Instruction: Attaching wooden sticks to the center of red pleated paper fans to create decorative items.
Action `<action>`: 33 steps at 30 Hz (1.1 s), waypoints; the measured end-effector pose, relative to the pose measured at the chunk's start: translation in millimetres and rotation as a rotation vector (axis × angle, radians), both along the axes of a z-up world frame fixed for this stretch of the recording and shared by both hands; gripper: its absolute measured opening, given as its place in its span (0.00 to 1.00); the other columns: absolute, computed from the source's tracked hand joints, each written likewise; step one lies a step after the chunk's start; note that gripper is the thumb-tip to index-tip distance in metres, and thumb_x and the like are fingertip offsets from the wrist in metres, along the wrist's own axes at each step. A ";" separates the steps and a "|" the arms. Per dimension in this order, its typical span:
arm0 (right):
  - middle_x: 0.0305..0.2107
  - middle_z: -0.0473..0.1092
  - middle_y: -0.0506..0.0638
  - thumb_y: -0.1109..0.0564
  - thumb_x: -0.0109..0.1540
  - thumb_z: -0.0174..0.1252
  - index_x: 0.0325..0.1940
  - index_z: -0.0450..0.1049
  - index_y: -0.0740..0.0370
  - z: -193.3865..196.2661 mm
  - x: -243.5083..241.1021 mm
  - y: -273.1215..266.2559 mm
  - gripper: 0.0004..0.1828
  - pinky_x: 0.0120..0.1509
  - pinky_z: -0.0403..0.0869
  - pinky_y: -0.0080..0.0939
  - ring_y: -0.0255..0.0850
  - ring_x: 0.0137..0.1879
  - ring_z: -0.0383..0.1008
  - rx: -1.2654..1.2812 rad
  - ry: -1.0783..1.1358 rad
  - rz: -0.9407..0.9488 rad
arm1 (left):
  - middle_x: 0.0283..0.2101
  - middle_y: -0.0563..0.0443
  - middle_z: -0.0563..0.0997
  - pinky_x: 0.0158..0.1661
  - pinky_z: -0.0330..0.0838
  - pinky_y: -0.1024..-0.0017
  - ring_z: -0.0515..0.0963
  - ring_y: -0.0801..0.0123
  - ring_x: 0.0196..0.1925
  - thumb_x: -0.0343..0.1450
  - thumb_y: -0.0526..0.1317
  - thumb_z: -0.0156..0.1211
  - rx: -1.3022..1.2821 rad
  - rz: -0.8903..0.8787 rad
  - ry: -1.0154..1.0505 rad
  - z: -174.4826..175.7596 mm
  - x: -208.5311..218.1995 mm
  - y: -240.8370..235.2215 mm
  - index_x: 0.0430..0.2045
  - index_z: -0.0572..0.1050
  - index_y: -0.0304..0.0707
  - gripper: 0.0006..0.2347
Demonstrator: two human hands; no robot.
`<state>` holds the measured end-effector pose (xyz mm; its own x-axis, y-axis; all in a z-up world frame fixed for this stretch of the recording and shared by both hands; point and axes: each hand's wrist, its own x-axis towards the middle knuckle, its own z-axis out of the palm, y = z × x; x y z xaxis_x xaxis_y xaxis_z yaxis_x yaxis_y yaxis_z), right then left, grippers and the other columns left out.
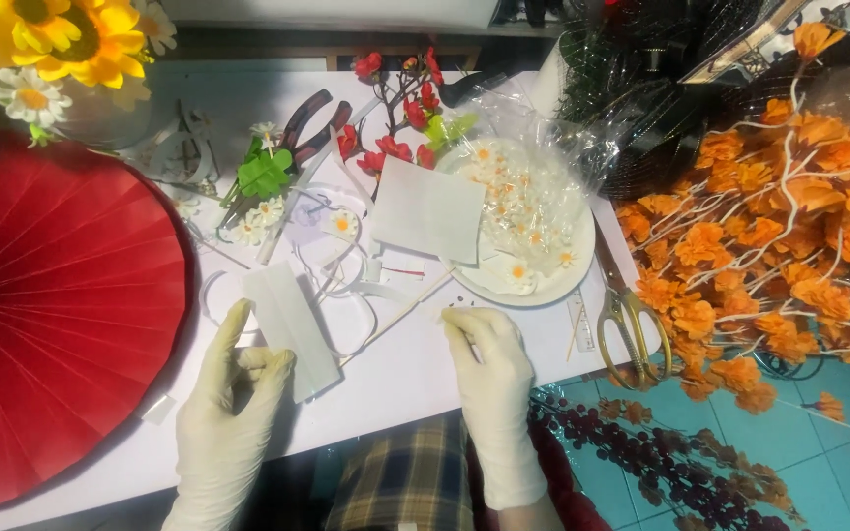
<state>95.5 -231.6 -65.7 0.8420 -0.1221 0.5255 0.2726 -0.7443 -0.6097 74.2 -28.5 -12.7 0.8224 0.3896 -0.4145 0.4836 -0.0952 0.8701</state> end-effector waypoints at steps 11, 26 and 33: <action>0.37 0.73 0.50 0.65 0.55 0.60 0.40 0.77 0.63 16.0 8.7 -19.1 0.09 0.52 0.73 0.32 0.37 0.44 0.74 -0.096 -0.058 -0.147 | 0.29 0.51 0.77 0.55 0.61 0.70 0.77 0.68 0.42 0.63 0.37 0.57 -0.061 0.005 0.038 1.9 0.6 2.4 0.59 0.65 0.52 0.26; 0.51 0.70 0.48 0.54 0.60 0.47 0.52 0.72 0.55 66.0 57.2 12.5 0.17 0.65 0.60 0.34 0.37 0.59 0.66 0.305 0.446 -0.120 | 0.27 0.57 0.77 0.54 0.62 0.74 0.76 0.73 0.37 0.63 0.39 0.58 -0.023 -0.073 -0.112 -22.0 -4.8 14.0 0.60 0.63 0.51 0.27; 0.38 0.76 0.47 0.59 0.51 0.61 0.40 0.77 0.58 76.2 72.2 22.4 0.13 0.60 0.70 0.34 0.35 0.51 0.74 0.547 0.313 -0.122 | 0.28 0.57 0.79 0.57 0.63 0.70 0.79 0.71 0.41 0.64 0.41 0.56 -0.035 -0.108 -0.091 -18.3 -5.2 15.8 0.60 0.62 0.52 0.26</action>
